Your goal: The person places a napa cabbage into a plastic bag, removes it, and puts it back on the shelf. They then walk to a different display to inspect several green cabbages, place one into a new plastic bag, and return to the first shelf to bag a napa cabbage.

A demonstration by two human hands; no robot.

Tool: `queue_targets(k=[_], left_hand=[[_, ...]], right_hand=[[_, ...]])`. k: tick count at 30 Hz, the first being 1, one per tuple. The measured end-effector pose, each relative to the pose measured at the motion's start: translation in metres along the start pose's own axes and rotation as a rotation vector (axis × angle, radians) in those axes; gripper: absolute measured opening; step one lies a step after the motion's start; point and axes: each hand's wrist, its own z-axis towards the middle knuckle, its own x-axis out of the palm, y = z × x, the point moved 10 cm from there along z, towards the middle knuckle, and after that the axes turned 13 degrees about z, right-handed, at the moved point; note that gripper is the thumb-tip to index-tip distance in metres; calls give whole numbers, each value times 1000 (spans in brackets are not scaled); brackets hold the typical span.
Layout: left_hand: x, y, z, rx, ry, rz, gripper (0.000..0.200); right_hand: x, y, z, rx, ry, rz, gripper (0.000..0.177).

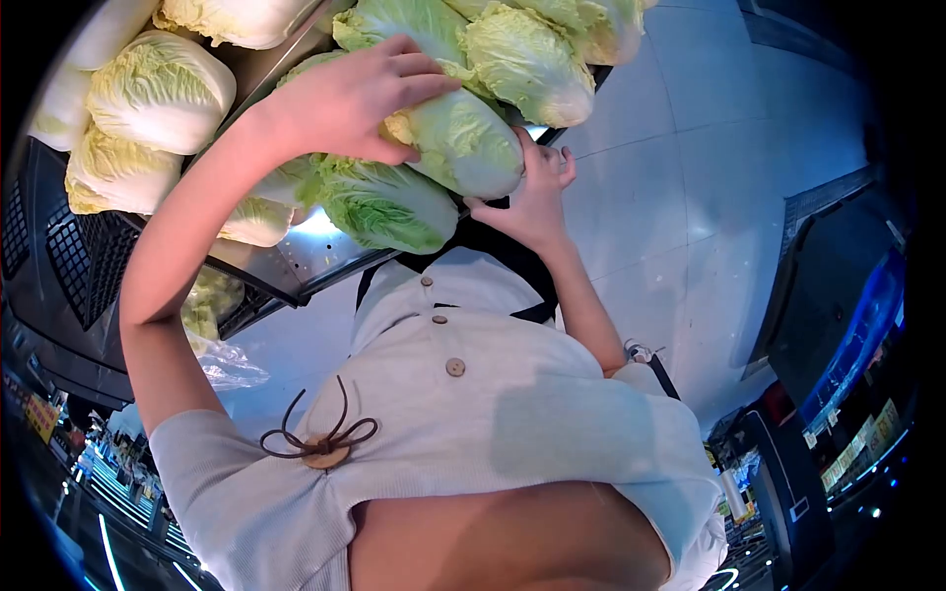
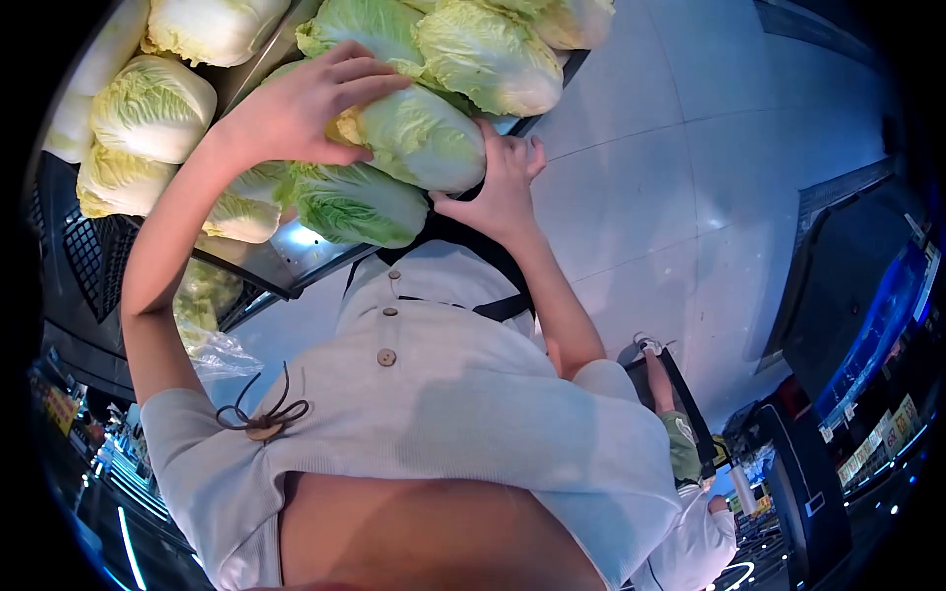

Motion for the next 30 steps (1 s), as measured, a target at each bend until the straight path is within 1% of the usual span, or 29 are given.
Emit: queue_targets(k=[3,6,9,12,15,18,21,24,27,30], left_hand=[[2,-2,10,-16,44,-62,77],[12,4,19,-80,79,-108,74],[10,5,19,-83,67,-78,76],[1,-3,10,-40,-88,23,81],[-12,-21,-2,39,-202,182,85],[7,-22,-4,14,-146,145,85],[5,-20,-5,28,-125,133,83],[7,-23,0,-20,-32,154,81],[7,-10,2,-58,-45,70,78],[6,-13,2,-51,-45,100,78]], right_hand=[[-12,-1,1,-12,121,-123,109],[-19,-4,2,-116,60,-99,107],[-19,-6,7,-85,82,-64,105],[-22,-7,1,-48,40,-13,101],[-23,-5,-2,-64,5,2,97],[-23,-2,0,-125,-10,41,95],[-22,-6,0,-99,32,34,95],[-19,-13,-1,-108,103,30,99],[-16,-8,5,-135,159,15,103],[-16,5,5,-86,148,-90,106]])
